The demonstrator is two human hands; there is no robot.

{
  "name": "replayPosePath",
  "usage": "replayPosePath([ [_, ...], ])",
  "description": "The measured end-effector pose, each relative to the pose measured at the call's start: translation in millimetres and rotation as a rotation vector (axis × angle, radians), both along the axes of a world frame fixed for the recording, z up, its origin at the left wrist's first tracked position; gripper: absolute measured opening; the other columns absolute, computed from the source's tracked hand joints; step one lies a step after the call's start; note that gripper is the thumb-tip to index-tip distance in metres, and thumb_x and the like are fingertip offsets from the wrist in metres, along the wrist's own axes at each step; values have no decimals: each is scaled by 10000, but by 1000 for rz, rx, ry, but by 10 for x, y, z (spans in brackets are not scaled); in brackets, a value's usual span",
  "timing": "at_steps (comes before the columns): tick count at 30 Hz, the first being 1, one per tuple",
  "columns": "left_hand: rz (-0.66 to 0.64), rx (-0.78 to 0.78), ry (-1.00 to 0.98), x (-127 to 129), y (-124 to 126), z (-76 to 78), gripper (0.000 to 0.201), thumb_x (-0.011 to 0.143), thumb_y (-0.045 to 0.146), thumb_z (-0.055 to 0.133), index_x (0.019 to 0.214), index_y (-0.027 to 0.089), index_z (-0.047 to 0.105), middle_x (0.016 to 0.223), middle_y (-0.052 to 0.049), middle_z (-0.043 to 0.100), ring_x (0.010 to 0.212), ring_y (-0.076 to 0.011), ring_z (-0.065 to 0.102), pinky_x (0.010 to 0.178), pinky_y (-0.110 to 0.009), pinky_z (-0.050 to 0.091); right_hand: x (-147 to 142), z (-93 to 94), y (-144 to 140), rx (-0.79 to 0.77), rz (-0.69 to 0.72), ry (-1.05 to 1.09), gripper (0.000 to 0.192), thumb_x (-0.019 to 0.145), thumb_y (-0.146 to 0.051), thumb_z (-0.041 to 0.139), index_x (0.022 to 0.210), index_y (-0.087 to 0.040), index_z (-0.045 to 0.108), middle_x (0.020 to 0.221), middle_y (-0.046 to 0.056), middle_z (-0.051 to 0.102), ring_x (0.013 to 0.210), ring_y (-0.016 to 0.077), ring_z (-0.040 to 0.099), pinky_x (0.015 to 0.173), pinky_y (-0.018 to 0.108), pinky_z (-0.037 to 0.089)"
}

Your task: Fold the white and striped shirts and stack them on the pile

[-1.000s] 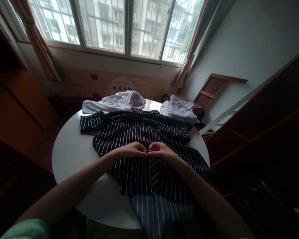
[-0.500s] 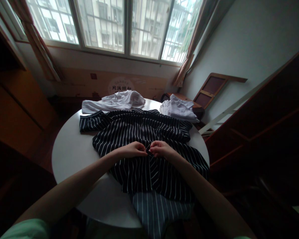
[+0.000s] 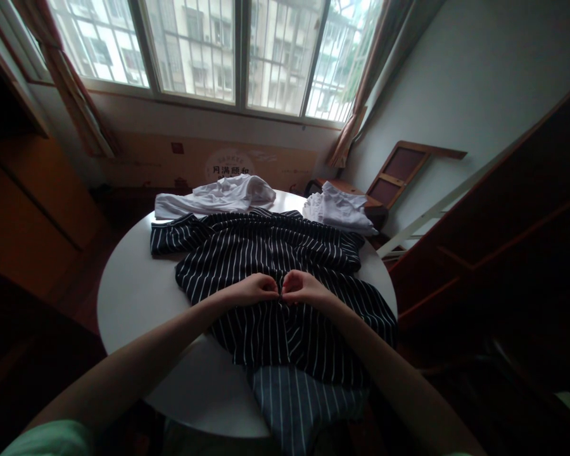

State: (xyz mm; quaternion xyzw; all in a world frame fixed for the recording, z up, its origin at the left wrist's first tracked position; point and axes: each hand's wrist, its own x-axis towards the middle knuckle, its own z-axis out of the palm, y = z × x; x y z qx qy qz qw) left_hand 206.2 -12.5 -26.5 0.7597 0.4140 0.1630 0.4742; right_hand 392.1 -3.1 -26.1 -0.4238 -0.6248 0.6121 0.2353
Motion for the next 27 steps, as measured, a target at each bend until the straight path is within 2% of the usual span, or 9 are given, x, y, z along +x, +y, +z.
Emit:
replayPosePath([
  [8,12,50,48,20,-24,27,222,742,342,532,753,124,571,668,11,505,620,-91,426,581,-228,327,18,39,8,-22,59,6,307,514,-216,717,742,-145,525,642,-30,598,523,83,553,451,195,386],
  [17,12,74,103,35,-36,48,163,755,283,515,777,131,569,713,0,538,650,-96,451,590,-217,335,-27,11,-39,57,16,-11,292,494,-196,722,702,-152,522,611,-51,562,535,70,520,517,214,410],
  [27,-4,79,126,23,-39,84,139,757,261,511,780,136,567,716,3,541,648,-95,449,599,-218,335,-15,21,-55,126,36,-46,309,504,-282,739,715,-148,558,635,-34,578,569,88,542,547,236,439],
])
